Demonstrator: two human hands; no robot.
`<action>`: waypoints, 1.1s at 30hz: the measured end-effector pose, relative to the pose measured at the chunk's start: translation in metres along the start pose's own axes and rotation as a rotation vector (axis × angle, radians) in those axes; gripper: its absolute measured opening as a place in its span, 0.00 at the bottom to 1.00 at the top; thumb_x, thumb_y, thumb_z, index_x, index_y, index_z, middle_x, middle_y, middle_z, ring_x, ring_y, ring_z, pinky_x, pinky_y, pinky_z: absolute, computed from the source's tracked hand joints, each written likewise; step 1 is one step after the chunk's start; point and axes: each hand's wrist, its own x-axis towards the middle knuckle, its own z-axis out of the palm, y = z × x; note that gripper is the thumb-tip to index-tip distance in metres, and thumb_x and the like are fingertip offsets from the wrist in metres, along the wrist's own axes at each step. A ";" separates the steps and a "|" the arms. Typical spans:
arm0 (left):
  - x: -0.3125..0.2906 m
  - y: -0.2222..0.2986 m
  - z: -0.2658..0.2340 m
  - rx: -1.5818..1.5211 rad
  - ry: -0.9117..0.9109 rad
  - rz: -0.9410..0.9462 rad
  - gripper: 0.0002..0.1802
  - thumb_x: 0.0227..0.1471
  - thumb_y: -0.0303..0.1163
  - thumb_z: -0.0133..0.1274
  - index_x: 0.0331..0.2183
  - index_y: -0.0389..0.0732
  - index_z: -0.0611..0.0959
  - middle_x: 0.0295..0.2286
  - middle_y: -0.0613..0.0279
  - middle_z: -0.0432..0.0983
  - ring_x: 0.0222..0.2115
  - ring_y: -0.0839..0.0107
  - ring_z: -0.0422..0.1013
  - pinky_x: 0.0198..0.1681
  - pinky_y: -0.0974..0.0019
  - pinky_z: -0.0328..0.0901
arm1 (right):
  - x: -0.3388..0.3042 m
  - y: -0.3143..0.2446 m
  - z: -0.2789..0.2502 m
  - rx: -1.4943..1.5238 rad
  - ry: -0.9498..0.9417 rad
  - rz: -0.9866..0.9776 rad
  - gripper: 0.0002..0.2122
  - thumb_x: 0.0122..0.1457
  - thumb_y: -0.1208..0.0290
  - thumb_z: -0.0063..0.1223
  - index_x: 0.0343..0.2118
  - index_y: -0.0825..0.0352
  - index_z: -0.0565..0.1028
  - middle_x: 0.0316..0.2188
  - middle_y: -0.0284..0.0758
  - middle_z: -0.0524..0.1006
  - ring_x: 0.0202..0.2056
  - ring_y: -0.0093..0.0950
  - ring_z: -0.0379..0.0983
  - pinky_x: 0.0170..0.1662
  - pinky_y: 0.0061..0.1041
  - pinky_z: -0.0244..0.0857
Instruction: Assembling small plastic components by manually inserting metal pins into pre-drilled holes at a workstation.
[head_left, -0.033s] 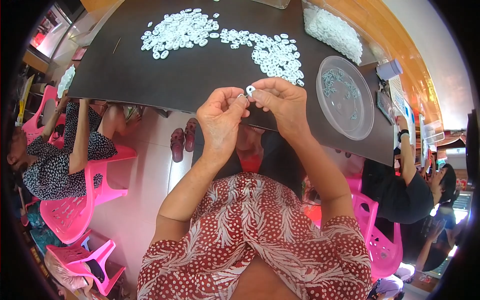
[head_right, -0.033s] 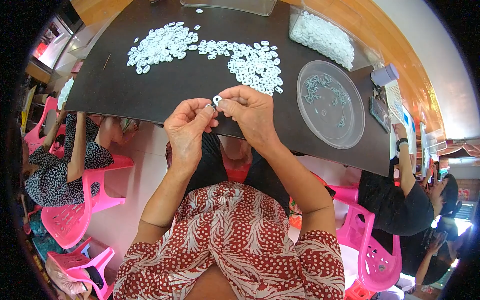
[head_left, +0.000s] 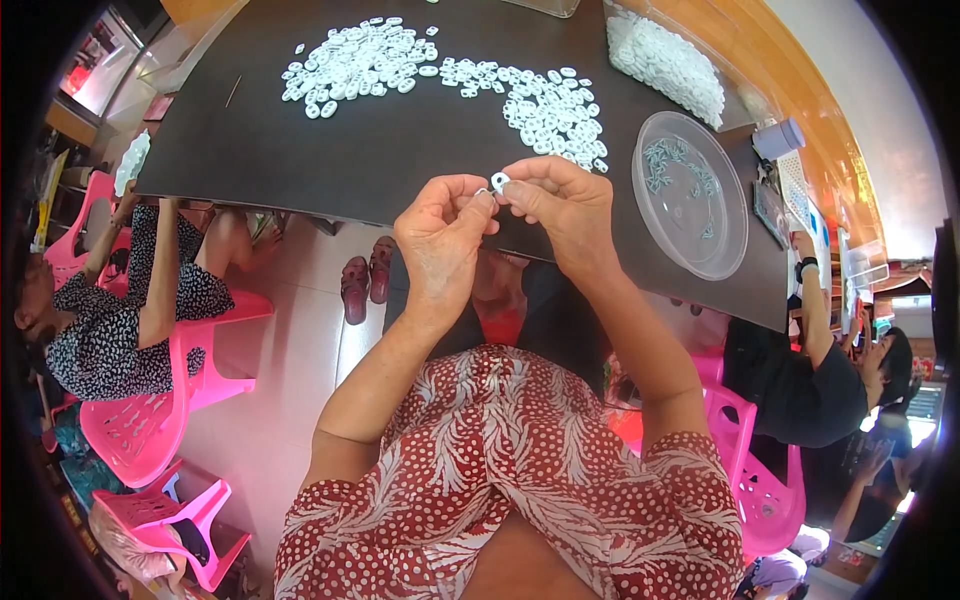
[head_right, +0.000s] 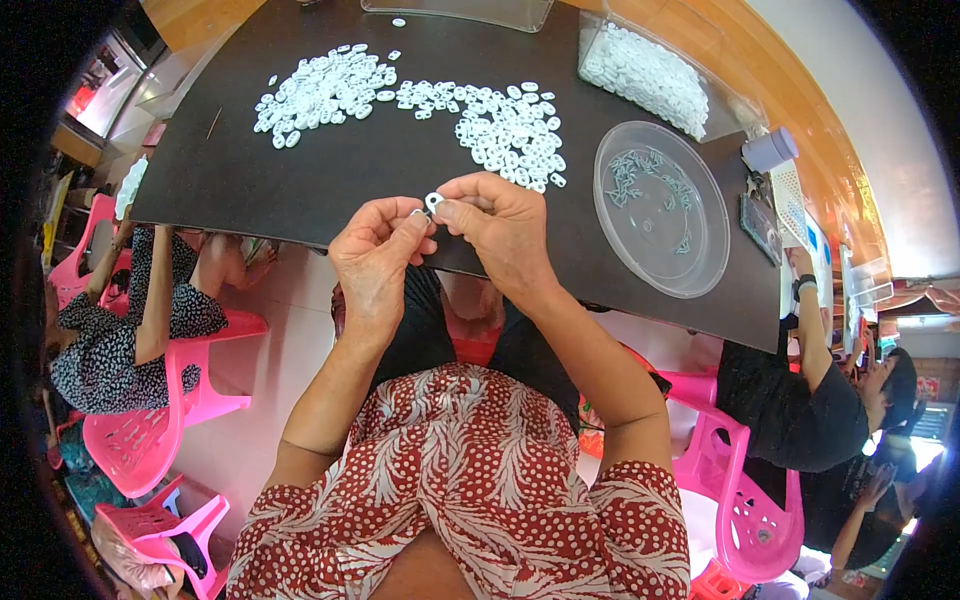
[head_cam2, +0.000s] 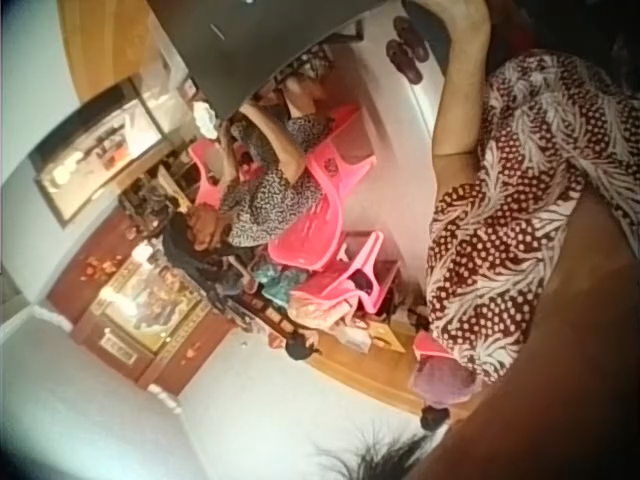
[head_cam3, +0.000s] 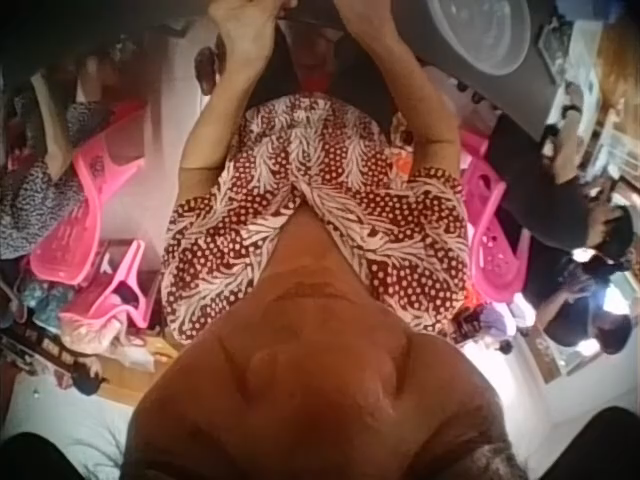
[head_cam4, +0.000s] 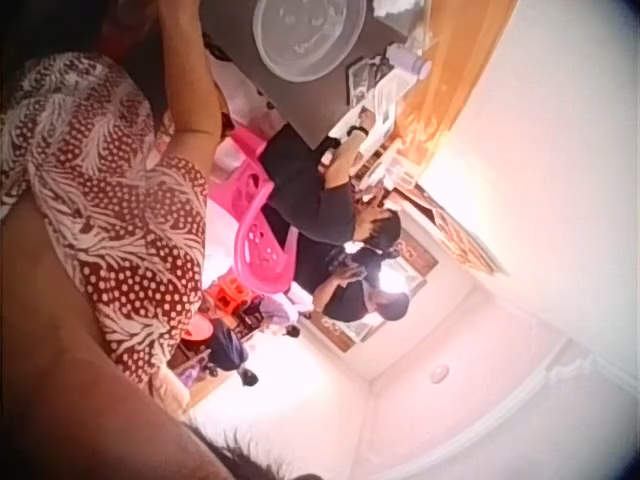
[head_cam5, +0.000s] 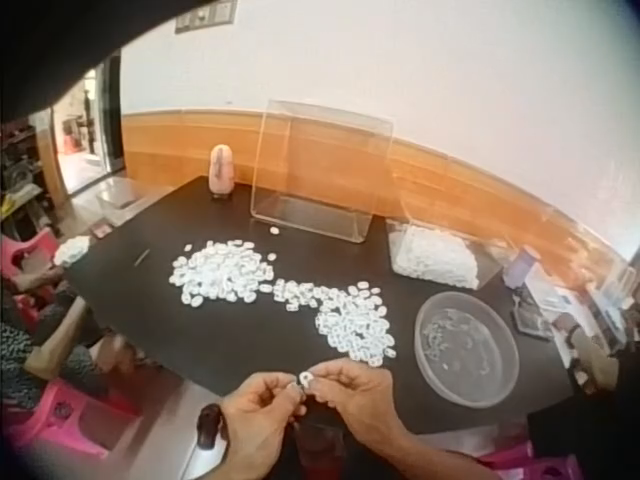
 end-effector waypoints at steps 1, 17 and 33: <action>0.000 -0.001 0.000 -0.003 0.002 0.024 0.05 0.50 0.20 0.51 0.32 0.31 0.77 0.25 0.63 0.75 0.23 0.81 0.69 0.26 0.78 0.65 | -0.001 -0.001 0.002 -0.013 0.009 -0.041 0.05 0.51 0.78 0.55 0.32 0.72 0.76 0.23 0.32 0.77 0.24 0.15 0.70 0.27 0.13 0.62; 0.000 -0.008 0.001 -0.081 -0.020 -0.010 0.10 0.51 0.21 0.50 0.37 0.30 0.78 0.24 0.63 0.75 0.22 0.82 0.70 0.22 0.81 0.62 | -0.014 0.016 0.009 -0.337 0.087 -0.329 0.09 0.47 0.81 0.54 0.33 0.68 0.76 0.23 0.34 0.72 0.27 0.27 0.69 0.31 0.23 0.62; -0.008 0.000 0.003 -0.205 -0.003 -0.053 0.08 0.50 0.23 0.52 0.34 0.30 0.79 0.25 0.60 0.76 0.22 0.78 0.69 0.26 0.76 0.66 | -0.022 0.011 0.012 -0.675 0.156 -0.796 0.14 0.41 0.82 0.58 0.35 0.72 0.73 0.28 0.37 0.74 0.26 0.33 0.67 0.27 0.28 0.62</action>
